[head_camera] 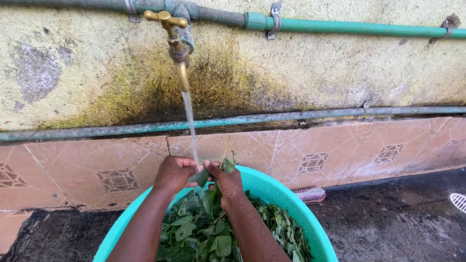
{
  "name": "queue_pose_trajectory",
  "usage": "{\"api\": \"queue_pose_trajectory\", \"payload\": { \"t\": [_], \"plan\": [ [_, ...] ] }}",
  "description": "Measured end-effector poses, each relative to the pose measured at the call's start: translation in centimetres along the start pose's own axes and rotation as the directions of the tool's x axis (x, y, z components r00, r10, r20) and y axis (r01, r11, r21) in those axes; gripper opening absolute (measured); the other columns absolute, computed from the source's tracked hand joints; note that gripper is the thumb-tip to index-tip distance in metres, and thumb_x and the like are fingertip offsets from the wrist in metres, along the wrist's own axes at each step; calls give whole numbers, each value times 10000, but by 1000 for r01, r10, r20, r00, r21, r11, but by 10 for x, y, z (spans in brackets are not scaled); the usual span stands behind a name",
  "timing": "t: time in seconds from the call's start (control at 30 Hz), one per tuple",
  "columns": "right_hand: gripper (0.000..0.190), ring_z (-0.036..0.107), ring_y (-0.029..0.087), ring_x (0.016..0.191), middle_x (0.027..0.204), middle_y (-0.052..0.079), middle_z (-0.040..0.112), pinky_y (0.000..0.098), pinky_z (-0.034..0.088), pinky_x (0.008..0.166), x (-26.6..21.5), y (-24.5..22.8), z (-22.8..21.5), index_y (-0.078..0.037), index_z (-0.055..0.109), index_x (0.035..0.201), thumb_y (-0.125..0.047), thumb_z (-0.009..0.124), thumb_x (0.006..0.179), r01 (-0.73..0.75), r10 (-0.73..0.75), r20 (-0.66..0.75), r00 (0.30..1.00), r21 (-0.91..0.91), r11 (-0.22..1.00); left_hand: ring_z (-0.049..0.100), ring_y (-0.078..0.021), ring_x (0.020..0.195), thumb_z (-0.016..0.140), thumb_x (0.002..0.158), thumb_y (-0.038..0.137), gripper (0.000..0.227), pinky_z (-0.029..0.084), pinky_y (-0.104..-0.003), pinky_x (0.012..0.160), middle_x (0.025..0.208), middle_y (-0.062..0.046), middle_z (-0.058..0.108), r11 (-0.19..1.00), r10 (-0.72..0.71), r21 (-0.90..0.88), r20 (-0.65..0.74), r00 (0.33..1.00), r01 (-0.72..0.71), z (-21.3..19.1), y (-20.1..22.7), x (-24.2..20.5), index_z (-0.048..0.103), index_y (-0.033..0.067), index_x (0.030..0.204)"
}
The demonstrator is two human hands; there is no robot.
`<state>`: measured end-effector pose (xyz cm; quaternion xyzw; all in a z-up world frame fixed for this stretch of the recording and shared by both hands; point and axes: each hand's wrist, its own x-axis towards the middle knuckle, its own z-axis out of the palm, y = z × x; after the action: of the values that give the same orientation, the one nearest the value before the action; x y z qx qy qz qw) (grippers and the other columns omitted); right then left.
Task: Washing green leafy vegetables in a basin under a running water tap.
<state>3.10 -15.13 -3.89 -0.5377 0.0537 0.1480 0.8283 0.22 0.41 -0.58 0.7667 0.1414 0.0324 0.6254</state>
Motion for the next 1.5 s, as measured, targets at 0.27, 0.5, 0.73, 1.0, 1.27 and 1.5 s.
{"api": "queue_pose_trajectory", "payload": {
  "t": [0.27, 0.5, 0.73, 1.0, 1.27, 1.5],
  "plan": [
    [224, 583, 129, 628, 803, -5, 676, 319, 458, 524, -10, -1, -13, -128, 712, 944, -243, 848, 808, -60, 59, 16, 998, 56, 997, 760, -207, 880, 608, 972, 102, 222, 635, -415, 775, 1063, -90, 767, 998, -18, -54, 130, 991, 25, 5, -13, 5, 747, 2, 1113],
    [285, 581, 130, 657, 801, -20, 655, 326, 467, 548, -17, 6, -18, -116, 702, 942, -277, 886, 796, -115, 110, 64, 992, 79, 990, 780, -249, 847, 646, 937, 76, 163, 640, -421, 715, 955, -118, 784, 1000, -7, -12, -59, 998, 7, 16, 1, -28, 682, 42, 1091],
    [284, 601, 135, 688, 831, -12, 690, 341, 475, 572, -49, 12, -20, -118, 718, 947, -301, 873, 797, -81, 81, 8, 997, 94, 992, 747, -121, 888, 776, 834, 127, 111, 552, -305, 824, 928, -61, 817, 863, 480, 259, -148, 865, -434, 22, -14, -65, 808, 73, 926],
    [269, 608, 140, 729, 859, -23, 708, 339, 493, 605, -96, 20, -16, -139, 726, 963, -306, 857, 798, -11, 10, 67, 998, 6, 1000, 746, -153, 757, 742, 887, 173, 131, 577, -329, 729, 830, -63, 796, 918, 334, 288, -185, 924, -274, 16, -15, -115, 775, 59, 942],
    [266, 595, 127, 743, 863, -7, 705, 338, 488, 687, -128, 24, -18, -128, 741, 965, -312, 859, 813, 44, -26, 168, 986, -104, 994, 751, -174, 771, 631, 974, 215, 183, 574, -347, 747, 828, -73, 779, 920, 323, 276, -138, 936, -277, 3, -31, -137, 713, 52, 975],
    [227, 626, 69, 851, 903, -41, 734, 295, 477, 827, -148, 26, -13, -147, 741, 966, -336, 799, 856, 117, -50, 233, 971, -286, 951, 757, -250, 765, 652, 946, 261, 204, 569, -393, 719, 835, -111, 771, 877, 365, 378, -124, 923, -296, -7, -18, -182, 699, 65, 974]
  ]
}}
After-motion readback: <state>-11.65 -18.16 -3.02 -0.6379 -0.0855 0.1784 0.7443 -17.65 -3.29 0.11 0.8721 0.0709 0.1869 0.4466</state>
